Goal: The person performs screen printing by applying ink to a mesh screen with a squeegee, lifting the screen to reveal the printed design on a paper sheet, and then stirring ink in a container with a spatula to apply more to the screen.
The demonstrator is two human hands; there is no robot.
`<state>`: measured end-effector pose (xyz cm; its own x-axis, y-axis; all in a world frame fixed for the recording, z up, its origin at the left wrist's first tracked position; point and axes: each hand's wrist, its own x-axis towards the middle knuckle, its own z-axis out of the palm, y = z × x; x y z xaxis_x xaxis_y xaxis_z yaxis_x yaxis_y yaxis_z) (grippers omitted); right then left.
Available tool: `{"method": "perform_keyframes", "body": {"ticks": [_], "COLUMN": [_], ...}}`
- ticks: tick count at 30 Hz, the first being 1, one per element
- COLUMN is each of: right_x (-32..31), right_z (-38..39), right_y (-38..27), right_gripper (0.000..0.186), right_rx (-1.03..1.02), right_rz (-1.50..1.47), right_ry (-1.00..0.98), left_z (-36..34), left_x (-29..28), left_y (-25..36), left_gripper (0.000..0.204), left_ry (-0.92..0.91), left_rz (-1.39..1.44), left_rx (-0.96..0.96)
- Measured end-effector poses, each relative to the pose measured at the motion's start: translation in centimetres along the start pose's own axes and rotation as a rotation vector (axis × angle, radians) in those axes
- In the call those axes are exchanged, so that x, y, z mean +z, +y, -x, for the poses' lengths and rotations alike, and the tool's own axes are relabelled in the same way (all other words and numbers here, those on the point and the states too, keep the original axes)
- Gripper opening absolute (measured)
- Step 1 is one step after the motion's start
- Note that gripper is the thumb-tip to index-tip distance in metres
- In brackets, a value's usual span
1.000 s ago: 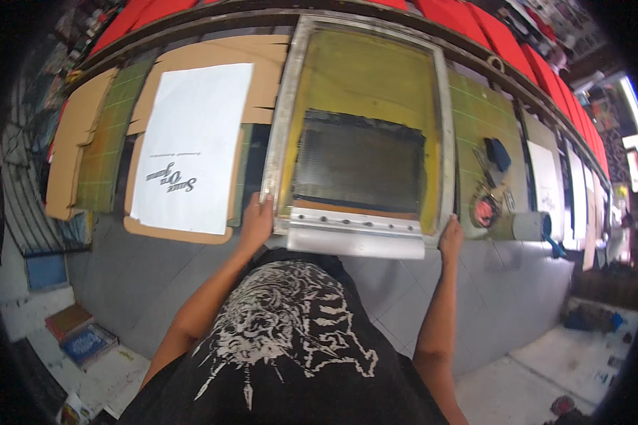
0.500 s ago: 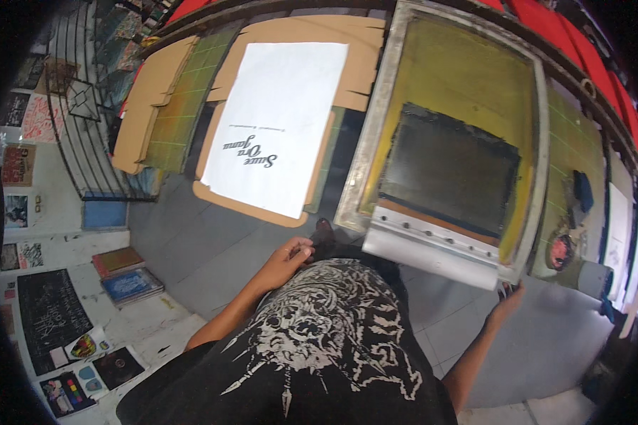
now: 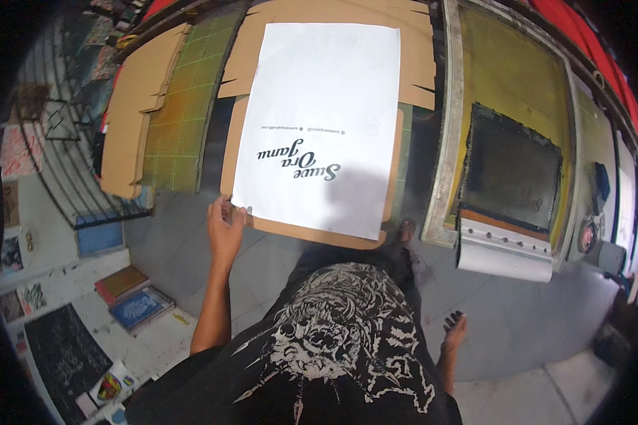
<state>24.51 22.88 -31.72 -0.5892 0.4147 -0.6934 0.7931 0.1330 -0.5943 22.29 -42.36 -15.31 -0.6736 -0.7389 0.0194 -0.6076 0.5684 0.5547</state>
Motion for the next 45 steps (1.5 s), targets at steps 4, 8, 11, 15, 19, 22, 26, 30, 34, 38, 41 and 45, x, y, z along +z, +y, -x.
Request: {"method": "perform_keyframes", "body": {"ticks": [4,8,11,15,19,22,26,30,34,38,41,45], "right_x": [4.9,10.7,13.3,17.8,25.1,29.6,32.5,32.9,32.8,32.5,31.8,31.2], "right_z": [7.2,14.6,16.8,18.3,21.5,21.4,21.7,21.8,21.6,22.8,23.4,24.1], "right_y": [3.3,-0.1,-2.7,-10.1,-20.4,-23.9,-25.5,-25.3,-24.6,-24.9,-24.7,-25.4], "right_gripper": [0.056,0.051,0.044,0.03,0.027,0.036,0.045,0.048,0.049,0.047,0.045,0.041], "right_rx": [0.024,-0.044,-0.074,-0.379,-0.649,-0.731,-0.715,-0.727,-0.773,-0.807,-0.898,-1.076], "right_rz": [0.114,0.229,0.188,0.219,0.348,0.287,0.33,0.367,0.377,0.337,0.338,0.358], "right_ry": [-0.123,-0.177,-0.151,-0.112,-0.072,-0.084,-0.043,0.002,0.021,0.008,-0.016,-0.123], "left_z": [-2.5,-4.5,-5.1,-5.5,-5.9,-6.3,-6.6,-7.3,-7.8,-9.7,-14.3,-24.1], "left_x": [0.0,-1.3,-1.4,-1.8,-1.5,-1.5,-1.2,-1.1,-1.0,-1.0,-3.4,-8.8], "left_y": [-1.7,-1.8,-2.3,-2.1,-2.2,-2.0,-2.7,-2.7,-3.0,-4.1,-4.2,-5.1], "left_gripper": [0.044,0.044,0.045,0.046,0.044,0.042,0.039,0.031,0.017,0.006,0.01,0.014], "left_ry": [-0.114,-0.215,-0.263,-0.33,-0.344,-0.377,-0.382,-0.433,-0.479,-0.378,-0.295,-0.421], "left_rz": [0.047,0.063,0.092,0.167,0.171,0.156,0.2,0.349,0.387,0.474,0.574,0.537], "left_rx": [0.039,0.03,0.028,0.03,0.065,0.051,0.063,-0.042,-0.052,0.001,0.104,0.29]}}
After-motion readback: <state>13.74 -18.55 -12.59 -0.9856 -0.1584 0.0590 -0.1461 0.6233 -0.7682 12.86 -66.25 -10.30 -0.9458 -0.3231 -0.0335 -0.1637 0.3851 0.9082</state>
